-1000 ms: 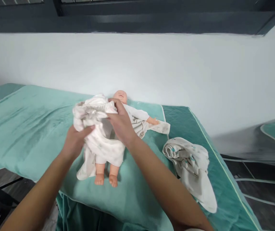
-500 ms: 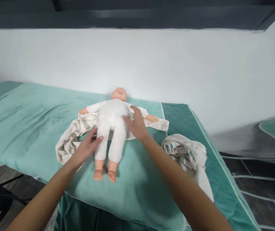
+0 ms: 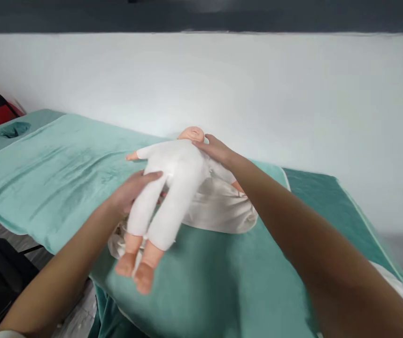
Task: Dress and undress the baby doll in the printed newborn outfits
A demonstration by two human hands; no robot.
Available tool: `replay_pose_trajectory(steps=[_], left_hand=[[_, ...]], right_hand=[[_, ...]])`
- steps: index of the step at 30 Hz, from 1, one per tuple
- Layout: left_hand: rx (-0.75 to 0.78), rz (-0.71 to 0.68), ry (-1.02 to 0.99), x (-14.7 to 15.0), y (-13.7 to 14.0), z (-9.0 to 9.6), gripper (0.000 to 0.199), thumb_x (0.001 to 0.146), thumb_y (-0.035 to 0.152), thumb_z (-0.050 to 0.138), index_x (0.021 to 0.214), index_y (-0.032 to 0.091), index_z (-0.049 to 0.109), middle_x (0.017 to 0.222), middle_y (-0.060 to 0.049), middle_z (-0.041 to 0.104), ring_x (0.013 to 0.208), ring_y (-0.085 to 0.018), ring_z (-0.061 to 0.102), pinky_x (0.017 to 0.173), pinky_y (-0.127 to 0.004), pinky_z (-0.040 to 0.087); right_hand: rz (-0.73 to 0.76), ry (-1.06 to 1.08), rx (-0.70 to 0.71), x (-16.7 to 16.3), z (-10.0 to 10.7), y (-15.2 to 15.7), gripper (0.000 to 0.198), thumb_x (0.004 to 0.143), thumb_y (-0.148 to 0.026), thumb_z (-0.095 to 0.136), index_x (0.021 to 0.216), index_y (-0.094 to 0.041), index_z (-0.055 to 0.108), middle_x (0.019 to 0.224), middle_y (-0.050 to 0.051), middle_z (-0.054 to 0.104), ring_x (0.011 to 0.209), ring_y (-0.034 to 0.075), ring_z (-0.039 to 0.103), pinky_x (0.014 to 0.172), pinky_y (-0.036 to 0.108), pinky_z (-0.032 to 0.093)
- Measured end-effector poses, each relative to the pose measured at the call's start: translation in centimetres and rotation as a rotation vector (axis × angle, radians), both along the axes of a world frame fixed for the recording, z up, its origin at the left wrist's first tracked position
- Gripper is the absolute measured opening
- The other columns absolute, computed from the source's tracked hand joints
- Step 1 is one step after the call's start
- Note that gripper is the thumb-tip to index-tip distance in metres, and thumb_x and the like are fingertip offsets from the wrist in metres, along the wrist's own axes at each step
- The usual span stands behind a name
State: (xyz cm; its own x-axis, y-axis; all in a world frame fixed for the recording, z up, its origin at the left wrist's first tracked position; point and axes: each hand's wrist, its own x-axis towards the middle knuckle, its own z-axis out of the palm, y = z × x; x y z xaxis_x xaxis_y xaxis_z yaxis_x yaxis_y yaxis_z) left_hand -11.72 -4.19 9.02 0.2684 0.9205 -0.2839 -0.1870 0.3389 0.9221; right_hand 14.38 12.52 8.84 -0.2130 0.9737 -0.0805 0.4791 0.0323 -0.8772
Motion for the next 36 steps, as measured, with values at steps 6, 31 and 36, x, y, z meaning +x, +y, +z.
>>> replay_pose_trajectory(steps=[6, 31, 36], left_hand=[[-0.048, 0.139, 0.072, -12.0, 3.5, 1.1, 0.044, 0.087, 0.038, 0.076, 0.122, 0.013, 0.064, 0.090, -0.009, 0.077, 0.069, -0.020, 0.071, 0.062, -0.035, 0.061], [0.481, 0.121, 1.349, -3.8, -7.4, -5.7, 0.029, 0.085, 0.025, 0.069, 0.113, 0.016, 0.069, 0.120, -0.015, 0.070, 0.117, -0.034, 0.064, 0.100, -0.050, 0.054], [0.963, -0.062, 0.894, 1.3, -8.7, -2.3, 0.026, 0.088, 0.011, 0.054, 0.107, 0.022, 0.068, 0.114, -0.008, 0.068, 0.112, -0.022, 0.064, 0.100, -0.038, 0.053]], right_hand=[[0.117, 0.109, 0.099, -13.1, 0.5, 5.3, 0.069, 0.085, -0.056, 0.077, 0.138, -0.017, 0.055, 0.145, 0.016, 0.061, 0.130, 0.033, 0.061, 0.117, 0.051, 0.049], [0.104, -0.737, 0.272, 5.1, -4.9, -7.8, 0.033, 0.091, -0.039, 0.052, 0.113, -0.022, 0.071, 0.114, 0.009, 0.076, 0.099, 0.030, 0.068, 0.083, 0.037, 0.051], [0.276, -0.331, 0.456, 1.6, 2.1, -16.6, 0.027, 0.094, -0.030, 0.051, 0.108, -0.023, 0.072, 0.113, 0.004, 0.077, 0.102, 0.025, 0.070, 0.090, 0.034, 0.052]])
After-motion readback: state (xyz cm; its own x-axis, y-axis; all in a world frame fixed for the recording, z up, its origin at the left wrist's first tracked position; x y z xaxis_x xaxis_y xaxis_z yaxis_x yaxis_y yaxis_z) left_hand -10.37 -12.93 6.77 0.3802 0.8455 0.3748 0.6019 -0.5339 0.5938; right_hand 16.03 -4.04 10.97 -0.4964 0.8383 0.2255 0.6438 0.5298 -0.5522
